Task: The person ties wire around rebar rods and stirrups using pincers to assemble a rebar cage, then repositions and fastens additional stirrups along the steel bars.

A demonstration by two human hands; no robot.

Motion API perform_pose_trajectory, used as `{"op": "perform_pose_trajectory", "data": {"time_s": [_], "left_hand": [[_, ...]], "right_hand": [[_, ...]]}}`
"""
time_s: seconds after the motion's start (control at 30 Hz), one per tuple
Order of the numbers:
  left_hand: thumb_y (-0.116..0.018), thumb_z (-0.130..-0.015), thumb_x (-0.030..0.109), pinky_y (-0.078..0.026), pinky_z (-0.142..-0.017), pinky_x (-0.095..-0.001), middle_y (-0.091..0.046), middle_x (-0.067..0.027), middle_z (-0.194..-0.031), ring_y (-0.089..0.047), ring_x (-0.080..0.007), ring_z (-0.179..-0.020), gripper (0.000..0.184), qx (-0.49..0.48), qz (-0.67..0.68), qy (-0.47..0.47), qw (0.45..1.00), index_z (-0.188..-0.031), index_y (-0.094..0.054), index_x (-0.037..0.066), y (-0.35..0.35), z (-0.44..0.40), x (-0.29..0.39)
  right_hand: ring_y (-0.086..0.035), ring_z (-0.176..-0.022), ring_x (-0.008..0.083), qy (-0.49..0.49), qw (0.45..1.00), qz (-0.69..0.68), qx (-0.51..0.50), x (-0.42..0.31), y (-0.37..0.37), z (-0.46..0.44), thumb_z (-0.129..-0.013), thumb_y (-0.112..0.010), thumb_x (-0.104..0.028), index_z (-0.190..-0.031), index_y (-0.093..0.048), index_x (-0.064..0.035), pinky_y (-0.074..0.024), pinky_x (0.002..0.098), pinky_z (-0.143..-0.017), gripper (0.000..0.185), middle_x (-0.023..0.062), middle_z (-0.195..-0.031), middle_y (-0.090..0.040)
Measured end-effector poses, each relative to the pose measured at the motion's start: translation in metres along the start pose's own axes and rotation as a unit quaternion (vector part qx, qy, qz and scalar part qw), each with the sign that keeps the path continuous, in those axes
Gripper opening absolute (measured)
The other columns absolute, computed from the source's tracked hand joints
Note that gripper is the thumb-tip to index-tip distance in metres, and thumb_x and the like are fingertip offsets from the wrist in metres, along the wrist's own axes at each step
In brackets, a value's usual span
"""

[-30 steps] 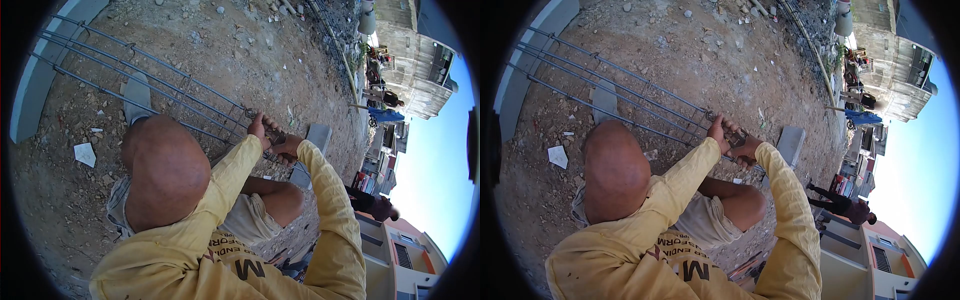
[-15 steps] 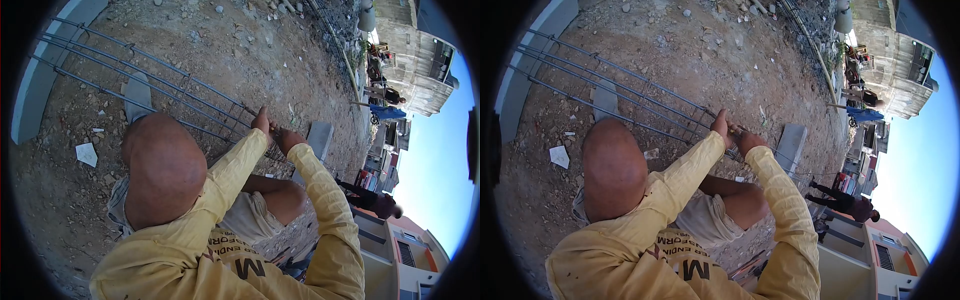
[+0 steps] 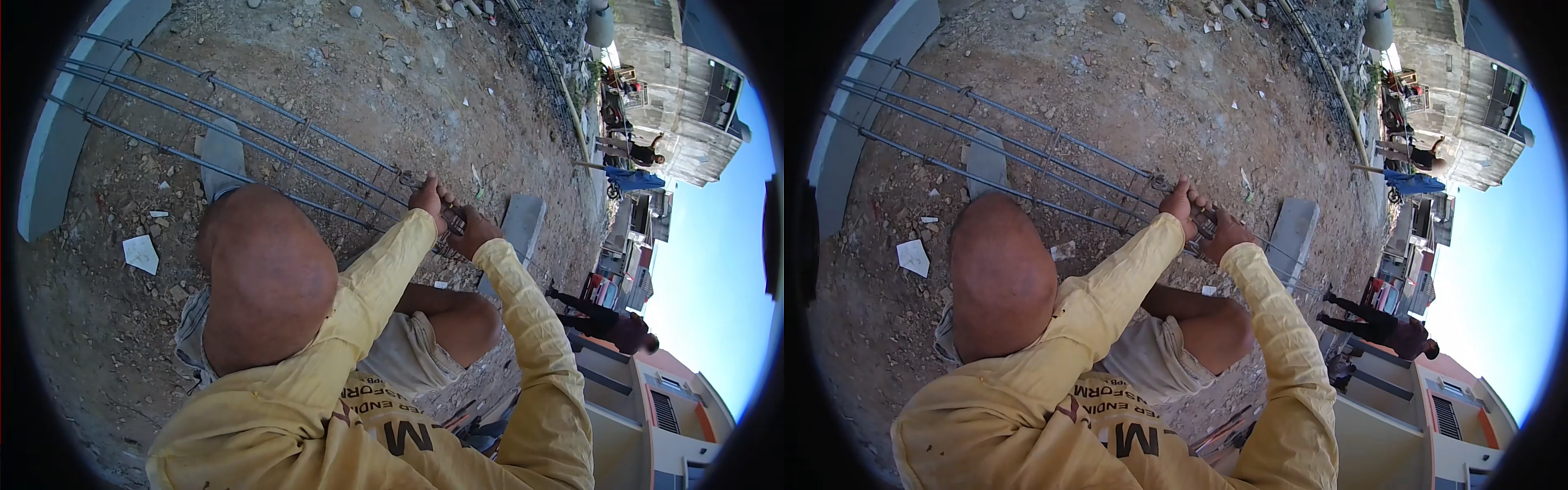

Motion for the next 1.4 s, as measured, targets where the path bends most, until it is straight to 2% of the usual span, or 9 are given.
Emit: {"op": "perform_pose_trajectory", "data": {"time_s": [0.17, 0.5, 0.6, 0.7, 0.87, 0.97, 1.0, 1.3, 1.4], "left_hand": [[-0.053, -0.097, 0.042, -0.050, -0.059, -0.0398, -0.048, -0.0017, -0.063, -0.053, -0.0207, -0.058, 0.038, 0.045, -0.001, 0.015, 0.999, -0.073, -0.045, 0.014, -0.004, 0.002, -0.004], [-0.070, -0.083, 0.051, -0.048, -0.061, -0.0410, -0.058, -0.0032, -0.071, -0.058, -0.0207, -0.063, 0.041, 0.015, -0.037, 0.050, 0.998, -0.080, -0.052, 0.014, 0.020, 0.015, 0.011], [-0.069, -0.085, 0.050, -0.049, -0.062, -0.0414, -0.058, -0.0022, -0.071, -0.058, -0.0194, -0.063, 0.040, -0.006, -0.024, 0.049, 0.998, -0.081, -0.052, 0.014, 0.010, 0.031, 0.015], [-0.063, -0.090, 0.046, -0.051, -0.062, -0.0415, -0.054, -0.0016, -0.068, -0.056, -0.0189, -0.061, 0.037, -0.030, 0.009, 0.026, 0.999, -0.080, -0.051, 0.013, 0.006, 0.016, 0.010], [-0.053, -0.098, 0.040, -0.051, -0.060, -0.0423, -0.047, -0.0016, -0.064, -0.052, -0.0191, -0.058, 0.036, 0.037, 0.035, -0.016, 0.999, -0.077, -0.047, 0.012, 0.005, 0.008, 0.004], [-0.051, -0.098, 0.040, -0.049, -0.058, -0.0424, -0.045, -0.0018, -0.063, -0.051, -0.0194, -0.057, 0.037, 0.062, 0.043, -0.039, 0.996, -0.076, -0.045, 0.012, 0.000, -0.001, -0.001], [-0.051, -0.098, 0.040, -0.049, -0.058, -0.0421, -0.045, -0.0020, -0.063, -0.050, -0.0195, -0.057, 0.037, 0.058, 0.052, -0.033, 0.996, -0.075, -0.045, 0.012, -0.002, 0.000, -0.001], [-0.069, -0.082, 0.051, -0.048, -0.058, -0.0404, -0.054, -0.0026, -0.068, -0.055, -0.0196, -0.060, 0.042, 0.022, -0.003, 0.017, 1.000, -0.080, -0.050, 0.013, 0.011, 0.009, 0.013], [-0.064, -0.088, 0.046, -0.051, -0.060, -0.0389, -0.057, -0.0041, -0.072, -0.058, -0.0203, -0.063, 0.037, 0.002, -0.003, 0.053, 0.999, -0.083, -0.053, 0.011, 0.013, 0.012, 0.014]], "right_hand": [[-0.058, -0.112, 0.0378, -0.062, 0.990, 0.105, 0.077, -0.016, 0.004, 0.007, -0.089, -0.052, -0.026, -0.122, -0.052, -0.0081, -0.0481, 0.0486, -0.091, 0.037, 0.0183, -0.117, -0.061], [-0.068, -0.070, 0.0299, 0.013, 0.991, -0.008, -0.135, 0.007, -0.017, -0.034, -0.088, -0.063, -0.038, -0.099, -0.065, -0.0079, -0.0548, 0.0437, -0.066, 0.032, 0.0157, -0.080, -0.069], [-0.062, -0.054, 0.0202, -0.158, 0.837, -0.347, -0.392, 0.001, -0.014, -0.009, -0.084, -0.071, -0.040, -0.087, -0.066, -0.0068, -0.0503, 0.0357, -0.048, 0.034, 0.0085, -0.068, -0.064], [-0.055, -0.045, 0.0150, -0.147, 0.784, -0.432, -0.420, 0.003, -0.030, -0.005, -0.083, -0.073, -0.039, -0.085, -0.064, -0.0059, -0.0432, 0.0301, -0.038, 0.034, 0.0048, -0.064, -0.061], [-0.067, -0.065, 0.0259, -0.022, 0.992, -0.076, -0.101, 0.000, -0.001, -0.011, -0.081, -0.070, -0.032, -0.114, -0.055, -0.0038, -0.0557, 0.0392, -0.063, 0.045, 0.0116, -0.078, -0.066], [-0.067, -0.092, 0.0349, 0.006, 0.974, 0.175, 0.145, -0.017, 0.005, 0.004, -0.085, -0.063, -0.031, -0.119, -0.052, -0.0039, -0.0525, 0.0465, -0.082, 0.045, 0.0180, -0.102, -0.065], [-0.060, -0.110, 0.0405, -0.053, 0.984, 0.152, 0.078, -0.023, 0.009, 0.006, -0.088, -0.057, -0.031, -0.122, -0.051, -0.0062, -0.0472, 0.0497, -0.092, 0.043, 0.0197, -0.122, -0.058], [-0.069, -0.072, 0.0306, 0.027, 0.993, -0.032, -0.107, -0.007, -0.020, -0.028, -0.086, -0.066, -0.040, -0.096, -0.064, -0.0052, -0.0561, 0.0450, -0.071, 0.037, 0.0132, -0.072, -0.068], [-0.065, -0.057, 0.0189, -0.127, 0.841, -0.373, -0.371, -0.002, -0.036, -0.013, -0.080, -0.074, -0.035, -0.090, -0.064, -0.0017, -0.0537, 0.0349, -0.051, 0.036, 0.0078, -0.071, -0.065]]}}
Point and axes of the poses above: each hand's wrist, its own z-axis away from the middle knuckle, its own y-axis out of the back of the hand, x = y × z, the point moved 6 cm from there along -z, towards the middle knuckle
